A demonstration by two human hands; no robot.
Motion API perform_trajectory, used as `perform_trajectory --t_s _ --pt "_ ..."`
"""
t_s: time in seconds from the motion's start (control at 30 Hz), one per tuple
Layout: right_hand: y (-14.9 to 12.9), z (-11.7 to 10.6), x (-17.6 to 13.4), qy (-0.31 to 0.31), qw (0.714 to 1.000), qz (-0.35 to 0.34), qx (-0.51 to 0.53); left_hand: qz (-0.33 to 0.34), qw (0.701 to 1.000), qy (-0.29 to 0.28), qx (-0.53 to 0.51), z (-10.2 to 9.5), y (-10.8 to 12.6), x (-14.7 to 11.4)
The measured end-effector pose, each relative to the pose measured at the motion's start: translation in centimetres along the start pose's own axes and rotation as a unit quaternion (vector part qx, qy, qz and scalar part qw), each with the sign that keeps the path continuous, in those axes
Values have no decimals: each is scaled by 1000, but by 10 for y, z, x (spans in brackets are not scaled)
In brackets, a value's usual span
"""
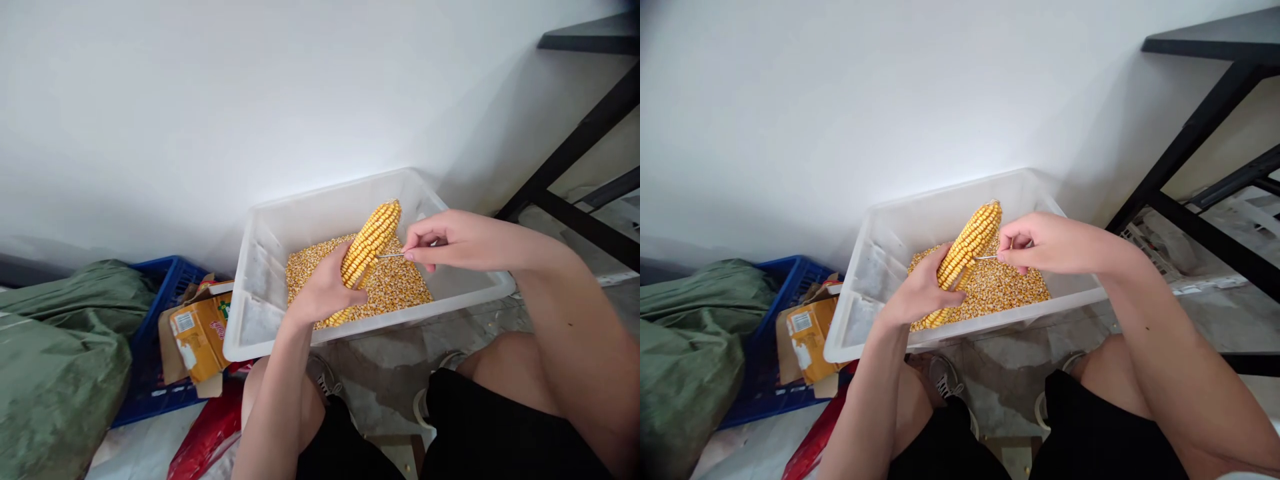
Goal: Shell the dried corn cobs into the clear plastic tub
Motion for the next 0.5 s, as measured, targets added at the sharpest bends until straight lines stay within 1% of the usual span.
perform_trajectory --t_s 0.07,0.13,0.27,0.33,0.4,0.43,0.5 --pt "5 1 3 -12 999 -18 44 -3 1000 -14 -25 1 2 0" --pt "11 -1 6 -3 997 -22 78 -12 999 -1 -37 -2 1 1" --pt "22 -6 10 48 994 -8 103 -35 996 81 -33 -16 -7 4" --pt "24 -9 11 100 990 8 100 -50 992 115 -19 -22 -12 4" --pt "23 -12 12 175 979 23 101 -63 989 134 -6 -25 -14 4" --pt "20 -11 13 212 971 25 104 -68 988 139 -4 -26 -15 4" --pt "11 -3 18 258 959 12 114 -73 987 144 -9 -25 -15 4"
Point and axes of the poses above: each hand's wrist, its own x-axis towards the middle knuckle, its own z-axis out of the palm, y = z × x, the point moved 10 cm from there along x, towards the middle knuckle, and after that the axes turned 11 degrees about -x, right-handed, at the moved point
